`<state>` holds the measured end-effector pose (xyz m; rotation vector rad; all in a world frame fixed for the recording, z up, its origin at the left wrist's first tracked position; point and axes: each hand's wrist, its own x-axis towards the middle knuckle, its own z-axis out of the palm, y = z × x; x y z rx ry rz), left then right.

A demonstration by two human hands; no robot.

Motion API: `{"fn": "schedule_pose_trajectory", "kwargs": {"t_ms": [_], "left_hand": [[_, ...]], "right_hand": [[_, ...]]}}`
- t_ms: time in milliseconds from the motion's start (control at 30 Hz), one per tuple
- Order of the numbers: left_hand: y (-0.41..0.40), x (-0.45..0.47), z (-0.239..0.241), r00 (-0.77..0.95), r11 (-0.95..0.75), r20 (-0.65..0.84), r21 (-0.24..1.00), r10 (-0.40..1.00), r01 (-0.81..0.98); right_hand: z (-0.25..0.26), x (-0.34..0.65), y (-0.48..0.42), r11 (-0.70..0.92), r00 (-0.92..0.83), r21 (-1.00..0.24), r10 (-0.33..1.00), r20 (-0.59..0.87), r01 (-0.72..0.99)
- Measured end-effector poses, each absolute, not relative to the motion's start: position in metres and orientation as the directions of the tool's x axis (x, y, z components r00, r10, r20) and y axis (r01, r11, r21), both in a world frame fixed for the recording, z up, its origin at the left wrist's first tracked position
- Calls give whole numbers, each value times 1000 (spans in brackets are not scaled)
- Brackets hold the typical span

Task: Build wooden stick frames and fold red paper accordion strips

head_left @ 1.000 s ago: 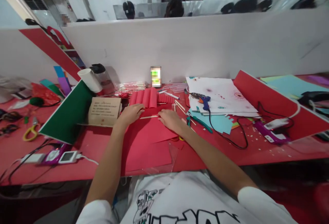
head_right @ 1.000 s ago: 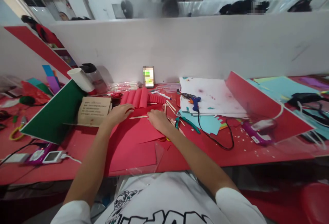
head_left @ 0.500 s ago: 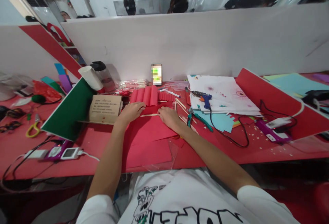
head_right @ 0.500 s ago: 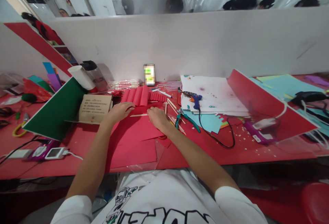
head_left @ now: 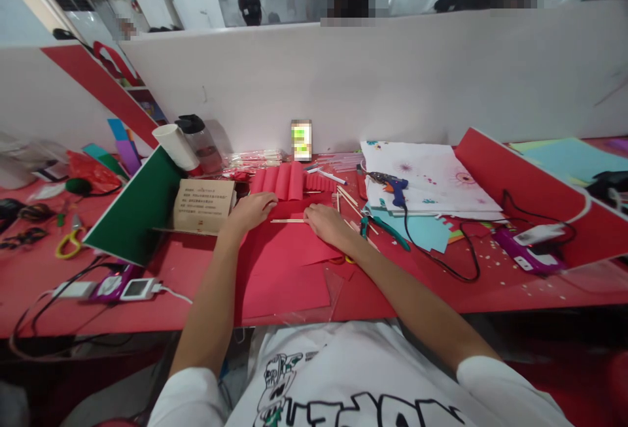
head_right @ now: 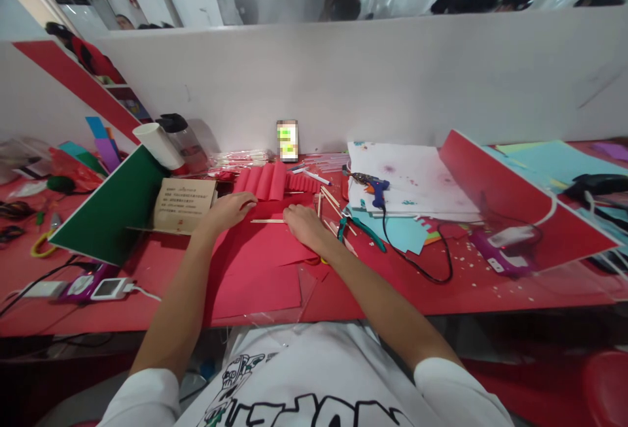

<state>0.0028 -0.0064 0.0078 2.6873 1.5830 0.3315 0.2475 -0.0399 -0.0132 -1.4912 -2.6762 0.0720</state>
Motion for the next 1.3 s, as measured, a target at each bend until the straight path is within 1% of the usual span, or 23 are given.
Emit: {"fn": "schedule_pose_trajectory", "kwargs": {"t_ms": [167,267,333,400,433,500,567,633,700,833,1000,1133,1300], "left_hand": [[-6,2,7,467,-490,176,120,866,863],[-6,2,7,472,-496,182,124,863,859],[-7,2,7,472,-498,186,126,862,858],[-7,2,8,465,-490,185,126,866,862],[-7,2,8,461,-486,182,125,868,865],[-7,2,9,462,-484,175,122,870,866],[-7,3,10,467,-489,170,123,868,864],[-6,3,10,469,-491,168,130,867,861],[-6,3,10,469,-492,169,138,867,860],[-5,2,9,475,-501,180,143,861,854],[-2,0,6,477,-500,175,133,862,856],[0,0,5,478,-505,184,142,859,851],[-1,1,4,466,-494,184,155,865,856]], "right_hand": [[-8,254,-53,584,-595,-202,804,11,786],[-9,256,-56,598,-618,-245,786,-6,763],[-7,262,-53,582,-607,-282,795,-5,763],[-1,274,-47,521,-543,-307,840,16,797],[3,283,-43,465,-478,-301,878,33,833],[10,306,-36,278,-268,-253,961,74,927],[14,329,-30,96,-73,-207,991,113,974],[12,349,-26,-26,38,-162,997,69,986],[8,361,-21,-99,101,-120,995,16,988],[-1,362,-15,-121,120,-50,993,-24,991],[-5,353,-12,-93,93,2,995,-21,996],[-7,352,-12,-83,84,28,996,-23,996],[-9,350,-11,-75,75,26,997,-9,997]]}}
